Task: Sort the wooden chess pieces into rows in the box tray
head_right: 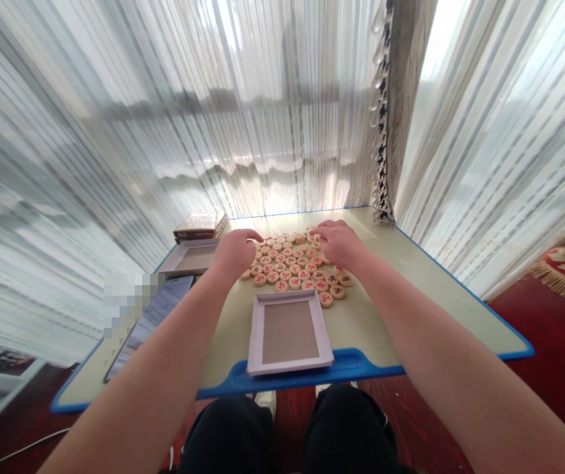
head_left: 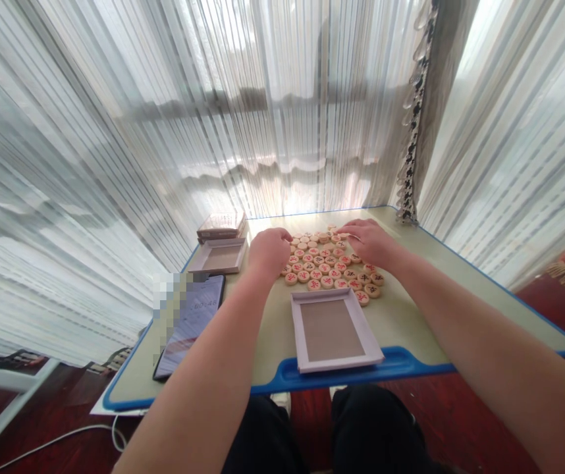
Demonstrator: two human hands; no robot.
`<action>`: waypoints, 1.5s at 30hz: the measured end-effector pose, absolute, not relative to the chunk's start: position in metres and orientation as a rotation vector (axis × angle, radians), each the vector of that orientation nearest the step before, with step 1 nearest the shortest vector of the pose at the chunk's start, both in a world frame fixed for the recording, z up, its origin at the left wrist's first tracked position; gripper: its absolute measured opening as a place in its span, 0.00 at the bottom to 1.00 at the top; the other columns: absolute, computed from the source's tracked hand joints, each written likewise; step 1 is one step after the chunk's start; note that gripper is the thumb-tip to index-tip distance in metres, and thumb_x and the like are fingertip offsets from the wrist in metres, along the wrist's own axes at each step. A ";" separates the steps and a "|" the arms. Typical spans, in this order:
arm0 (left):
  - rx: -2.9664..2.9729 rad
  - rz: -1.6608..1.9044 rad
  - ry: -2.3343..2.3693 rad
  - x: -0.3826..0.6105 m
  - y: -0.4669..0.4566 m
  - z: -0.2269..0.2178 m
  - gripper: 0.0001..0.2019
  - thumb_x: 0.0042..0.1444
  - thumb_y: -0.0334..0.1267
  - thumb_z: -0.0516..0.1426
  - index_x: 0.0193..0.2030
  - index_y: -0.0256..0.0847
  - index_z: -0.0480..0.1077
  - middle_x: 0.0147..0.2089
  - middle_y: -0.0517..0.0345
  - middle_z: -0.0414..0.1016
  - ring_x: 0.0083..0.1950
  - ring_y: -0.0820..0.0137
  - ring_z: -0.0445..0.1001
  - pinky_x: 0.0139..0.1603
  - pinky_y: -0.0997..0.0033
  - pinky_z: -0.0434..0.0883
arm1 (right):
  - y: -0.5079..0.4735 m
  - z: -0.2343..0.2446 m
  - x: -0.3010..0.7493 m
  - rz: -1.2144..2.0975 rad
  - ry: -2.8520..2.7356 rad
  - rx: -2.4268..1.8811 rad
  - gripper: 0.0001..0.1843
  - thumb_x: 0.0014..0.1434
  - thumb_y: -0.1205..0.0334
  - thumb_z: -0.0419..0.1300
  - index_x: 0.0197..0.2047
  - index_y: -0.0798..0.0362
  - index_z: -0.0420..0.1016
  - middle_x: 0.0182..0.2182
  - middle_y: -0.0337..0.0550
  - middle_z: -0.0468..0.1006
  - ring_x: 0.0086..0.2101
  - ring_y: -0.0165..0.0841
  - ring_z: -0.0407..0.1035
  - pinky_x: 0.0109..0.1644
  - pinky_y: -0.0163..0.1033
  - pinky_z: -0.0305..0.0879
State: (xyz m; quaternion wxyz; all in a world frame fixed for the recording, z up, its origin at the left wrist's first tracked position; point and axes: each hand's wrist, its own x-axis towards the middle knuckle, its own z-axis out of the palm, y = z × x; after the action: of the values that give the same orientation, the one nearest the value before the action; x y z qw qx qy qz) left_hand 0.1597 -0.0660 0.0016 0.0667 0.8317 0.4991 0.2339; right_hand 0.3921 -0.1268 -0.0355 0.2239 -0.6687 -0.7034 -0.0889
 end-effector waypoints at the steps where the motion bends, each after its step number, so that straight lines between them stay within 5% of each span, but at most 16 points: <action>1: 2.532 0.659 1.479 0.162 -0.067 0.001 0.19 0.49 0.30 0.47 0.39 0.45 0.76 0.42 0.58 0.78 0.44 0.65 0.73 0.47 0.67 0.69 | -0.126 -0.036 0.395 -0.235 -1.943 -1.850 0.21 0.58 0.65 0.46 0.49 0.52 0.75 0.49 0.44 0.74 0.48 0.40 0.64 0.56 0.44 0.58; 7: 2.699 0.450 1.283 0.172 -0.074 -0.005 0.21 0.47 0.26 0.48 0.42 0.47 0.76 0.49 0.60 0.75 0.51 0.67 0.70 0.53 0.69 0.67 | -0.124 -0.040 0.390 -0.172 -2.024 -1.890 0.21 0.60 0.63 0.46 0.49 0.52 0.75 0.49 0.42 0.76 0.49 0.39 0.65 0.56 0.43 0.59; 17: 2.825 0.405 1.213 0.178 -0.078 -0.010 0.20 0.48 0.27 0.49 0.41 0.49 0.76 0.46 0.59 0.76 0.50 0.65 0.70 0.53 0.66 0.67 | -0.128 -0.040 0.379 -0.050 -2.198 -1.878 0.26 0.62 0.45 0.42 0.53 0.44 0.72 0.55 0.39 0.70 0.53 0.44 0.60 0.58 0.50 0.53; 33: 2.835 0.282 1.454 0.180 -0.075 -0.015 0.17 0.52 0.30 0.49 0.44 0.47 0.74 0.44 0.53 0.76 0.46 0.61 0.72 0.47 0.62 0.68 | -0.129 -0.036 0.368 -0.013 -2.229 -1.867 0.27 0.62 0.45 0.43 0.55 0.46 0.70 0.53 0.45 0.71 0.52 0.43 0.60 0.58 0.49 0.51; 45: 2.809 0.433 1.440 0.179 -0.079 -0.011 0.16 0.52 0.30 0.49 0.44 0.45 0.73 0.45 0.53 0.76 0.49 0.62 0.70 0.50 0.64 0.66 | -0.133 -0.028 0.360 0.057 -2.199 -1.698 0.23 0.62 0.51 0.44 0.40 0.48 0.80 0.50 0.40 0.74 0.51 0.41 0.62 0.58 0.46 0.55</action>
State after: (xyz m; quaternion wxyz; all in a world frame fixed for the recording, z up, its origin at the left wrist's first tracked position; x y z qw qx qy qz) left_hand 0.1793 -0.0790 -0.0108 -0.0221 0.8814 0.4519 0.1358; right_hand 0.3603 -0.1334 -0.0277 0.1802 -0.6011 -0.7783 0.0202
